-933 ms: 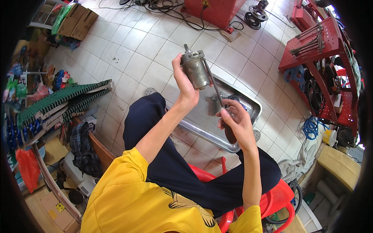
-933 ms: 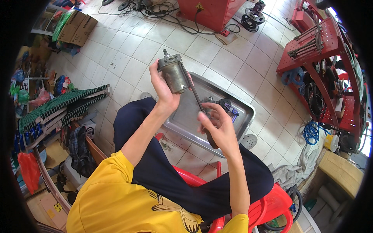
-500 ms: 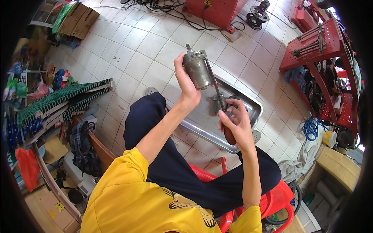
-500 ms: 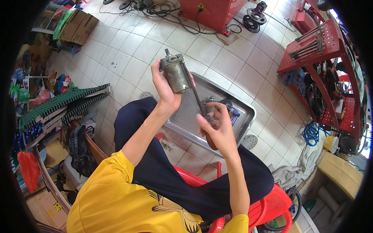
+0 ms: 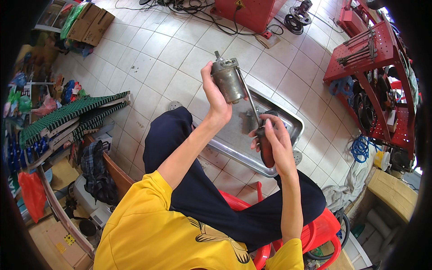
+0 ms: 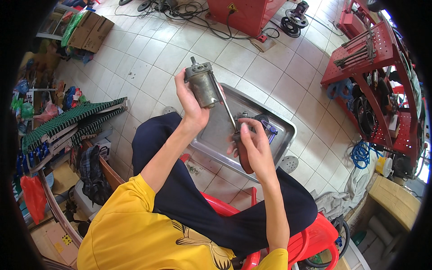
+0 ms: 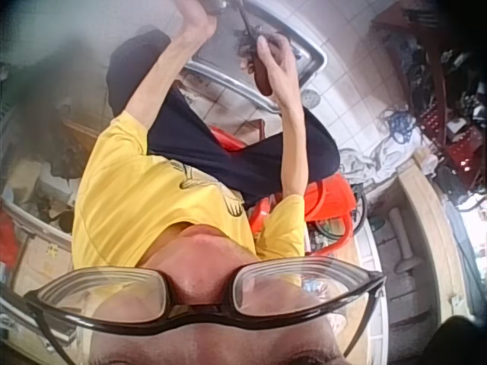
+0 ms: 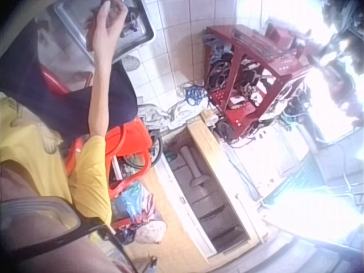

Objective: The person holds a starter motor and uses a screwdriver to loosen the bolts, then pulls the metal casing apart to remove the armature and internal components over a metal tray.

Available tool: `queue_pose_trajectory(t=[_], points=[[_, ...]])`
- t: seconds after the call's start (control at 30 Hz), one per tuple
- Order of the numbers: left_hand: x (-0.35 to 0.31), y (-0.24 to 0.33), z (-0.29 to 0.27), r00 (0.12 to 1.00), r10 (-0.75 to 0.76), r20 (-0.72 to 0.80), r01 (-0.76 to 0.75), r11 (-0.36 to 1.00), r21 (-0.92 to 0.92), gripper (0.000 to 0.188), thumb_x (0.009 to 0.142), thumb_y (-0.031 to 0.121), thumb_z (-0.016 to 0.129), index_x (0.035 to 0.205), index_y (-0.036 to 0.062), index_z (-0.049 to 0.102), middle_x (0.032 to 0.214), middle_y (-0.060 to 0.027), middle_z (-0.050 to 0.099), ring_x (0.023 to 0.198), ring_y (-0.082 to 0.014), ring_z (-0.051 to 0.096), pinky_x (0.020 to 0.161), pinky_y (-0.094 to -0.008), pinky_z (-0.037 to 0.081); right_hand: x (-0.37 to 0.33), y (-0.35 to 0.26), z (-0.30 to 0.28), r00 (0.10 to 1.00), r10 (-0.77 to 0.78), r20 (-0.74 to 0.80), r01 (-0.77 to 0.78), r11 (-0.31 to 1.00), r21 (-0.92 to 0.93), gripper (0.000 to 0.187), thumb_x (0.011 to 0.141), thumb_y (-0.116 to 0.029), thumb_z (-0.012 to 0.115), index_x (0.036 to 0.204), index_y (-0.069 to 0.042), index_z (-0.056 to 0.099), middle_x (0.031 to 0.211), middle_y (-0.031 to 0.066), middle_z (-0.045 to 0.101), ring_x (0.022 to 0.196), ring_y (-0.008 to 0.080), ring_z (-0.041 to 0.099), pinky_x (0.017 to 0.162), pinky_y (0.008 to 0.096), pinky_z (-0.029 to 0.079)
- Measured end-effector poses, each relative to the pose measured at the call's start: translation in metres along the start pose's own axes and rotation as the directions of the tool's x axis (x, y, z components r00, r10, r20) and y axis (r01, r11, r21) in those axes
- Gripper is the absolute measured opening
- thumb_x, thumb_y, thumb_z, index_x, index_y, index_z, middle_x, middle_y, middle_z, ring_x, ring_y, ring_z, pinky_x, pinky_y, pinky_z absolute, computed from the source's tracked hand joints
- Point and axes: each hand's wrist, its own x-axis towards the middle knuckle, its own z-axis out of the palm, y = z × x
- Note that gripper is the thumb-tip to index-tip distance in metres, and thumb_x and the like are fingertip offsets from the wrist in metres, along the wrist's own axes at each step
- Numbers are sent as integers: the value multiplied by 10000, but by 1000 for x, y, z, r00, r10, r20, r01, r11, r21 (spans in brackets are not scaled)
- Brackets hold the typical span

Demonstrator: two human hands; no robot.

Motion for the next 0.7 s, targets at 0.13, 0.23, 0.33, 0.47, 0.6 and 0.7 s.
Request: queue_pose_trajectory(t=[0.13,0.23,0.33,0.47,0.6,0.7], points=[[-5,1,4,999,-24,22,23,1000,13,671,957,647,338,937,40,624,716,-147,650,652,-262,662,619,-424,554,-3,-1,1,1000,-28,14,27,998,64,404,1043,-220,604,1322,10,425,1016,153,621,675,158,641,605,279,496],[-4,-1,4,1000,-21,-7,21,1000,7,673,958,648,338,938,39,624,718,-150,651,650,-263,662,618,-424,555,-7,7,6,990,-104,-91,84,975,-205,384,1069,-295,551,1281,-2,425,1053,172,629,641,163,632,568,284,482],[2,-6,-2,999,-3,-35,3,1000,-10,674,958,646,337,938,37,624,720,-150,652,649,-264,662,620,-423,555,-5,7,4,996,-47,-76,39,994,-106,378,1062,-318,567,1246,-20,424,1039,167,636,607,158,615,528,280,464],[-1,-4,0,1000,-17,15,17,1000,-1,665,958,640,342,933,38,624,721,-147,651,643,-263,659,616,-419,554,-4,-3,6,997,20,-77,-16,998,57,370,1026,-230,636,1255,-24,432,935,167,662,580,143,568,515,258,436],[-10,5,11,1000,-28,9,28,999,38,682,958,646,322,898,37,622,710,-145,651,622,-266,652,600,-412,547,-3,6,4,998,-54,-17,53,998,-45,369,1031,-237,632,1249,-23,427,923,172,676,592,134,596,520,252,448],[-9,6,5,992,-59,116,52,997,64,712,958,654,287,868,34,625,698,-144,651,603,-270,644,586,-407,539,-2,7,6,998,-54,-18,52,991,-121,365,1045,-261,610,1242,-17,424,963,186,684,593,128,601,530,247,457]])
